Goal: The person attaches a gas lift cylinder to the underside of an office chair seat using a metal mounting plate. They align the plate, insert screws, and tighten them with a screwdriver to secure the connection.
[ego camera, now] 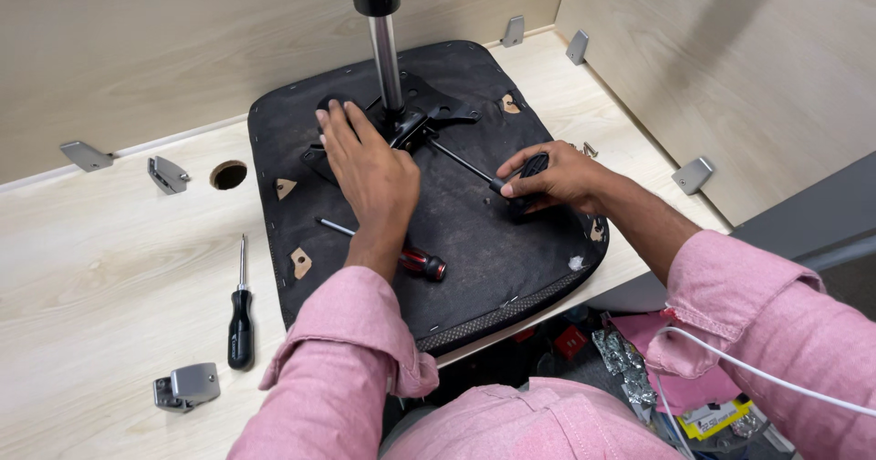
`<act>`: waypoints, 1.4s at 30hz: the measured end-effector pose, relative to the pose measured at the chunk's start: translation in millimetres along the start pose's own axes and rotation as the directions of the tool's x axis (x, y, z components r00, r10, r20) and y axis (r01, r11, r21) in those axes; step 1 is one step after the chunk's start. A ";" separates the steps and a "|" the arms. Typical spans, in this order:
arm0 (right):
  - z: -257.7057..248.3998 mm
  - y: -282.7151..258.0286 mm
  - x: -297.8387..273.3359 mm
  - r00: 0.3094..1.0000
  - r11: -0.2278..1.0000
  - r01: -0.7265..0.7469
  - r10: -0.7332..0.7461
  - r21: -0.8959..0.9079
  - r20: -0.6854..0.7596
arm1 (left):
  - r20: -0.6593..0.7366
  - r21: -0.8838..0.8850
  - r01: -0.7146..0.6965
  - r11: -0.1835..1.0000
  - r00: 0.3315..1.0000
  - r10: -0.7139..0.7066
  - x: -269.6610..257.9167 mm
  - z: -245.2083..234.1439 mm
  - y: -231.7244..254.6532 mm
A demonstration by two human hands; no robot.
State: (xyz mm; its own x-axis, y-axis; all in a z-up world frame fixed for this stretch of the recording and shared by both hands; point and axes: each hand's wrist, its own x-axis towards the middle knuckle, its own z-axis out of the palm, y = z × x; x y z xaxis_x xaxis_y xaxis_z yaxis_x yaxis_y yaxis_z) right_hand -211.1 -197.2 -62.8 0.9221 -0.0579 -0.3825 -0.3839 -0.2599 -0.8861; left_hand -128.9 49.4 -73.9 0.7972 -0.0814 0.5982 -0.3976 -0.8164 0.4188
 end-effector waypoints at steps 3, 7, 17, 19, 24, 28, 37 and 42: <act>3.5 -0.9 -4.3 1.000 1.000 0.009 -0.009 0.005 -0.014 | 0.042 -0.005 -0.023 1.000 0.999 0.023 -8.7 -8.6 1.3; 9.6 -1.1 -9.6 0.998 0.999 -0.032 0.032 0.012 -0.059 | 0.098 0.043 -0.121 0.992 0.988 0.116 -9.1 -20.3 -2.6; 34.3 5.5 -28.1 0.991 0.998 -0.011 0.019 0.063 -0.132 | 0.352 -0.018 -0.295 0.955 0.892 0.282 9.8 -28.2 -39.4; 45.5 5.5 -33.6 0.986 0.997 -0.005 0.018 0.078 -0.167 | 0.400 -0.040 -0.289 0.957 0.872 0.280 18.1 -28.6 -43.7; 82.5 1.8 -42.5 0.968 0.988 0.022 0.017 0.154 -0.250 | 0.583 0.055 -0.330 0.942 0.777 0.238 42.7 -37.1 -54.9; 120.6 3.2 -48.9 0.937 0.969 0.071 0.017 0.238 -0.349 | 0.607 0.099 -0.418 0.903 0.744 0.279 57.6 -41.1 -61.4; 147.8 -5.7 -56.9 0.933 0.964 0.082 0.014 0.252 -0.358 | 0.549 0.188 -0.370 0.910 0.808 0.215 58.1 -34.4 -52.5; 144.8 -6.9 -59.0 0.940 0.967 0.103 -0.018 0.234 -0.340 | 0.386 0.024 -0.197 0.980 0.906 0.173 47.4 -27.4 -44.7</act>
State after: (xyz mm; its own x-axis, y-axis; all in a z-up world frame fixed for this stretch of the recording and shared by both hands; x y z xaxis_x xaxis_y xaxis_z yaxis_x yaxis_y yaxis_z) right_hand -269.7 -52.4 -72.1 0.8900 -0.3779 -0.2550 -0.2877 -0.0318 -0.9572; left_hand -85.7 97.7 -45.6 0.8292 -0.4357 0.3503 -0.5359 -0.7978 0.2763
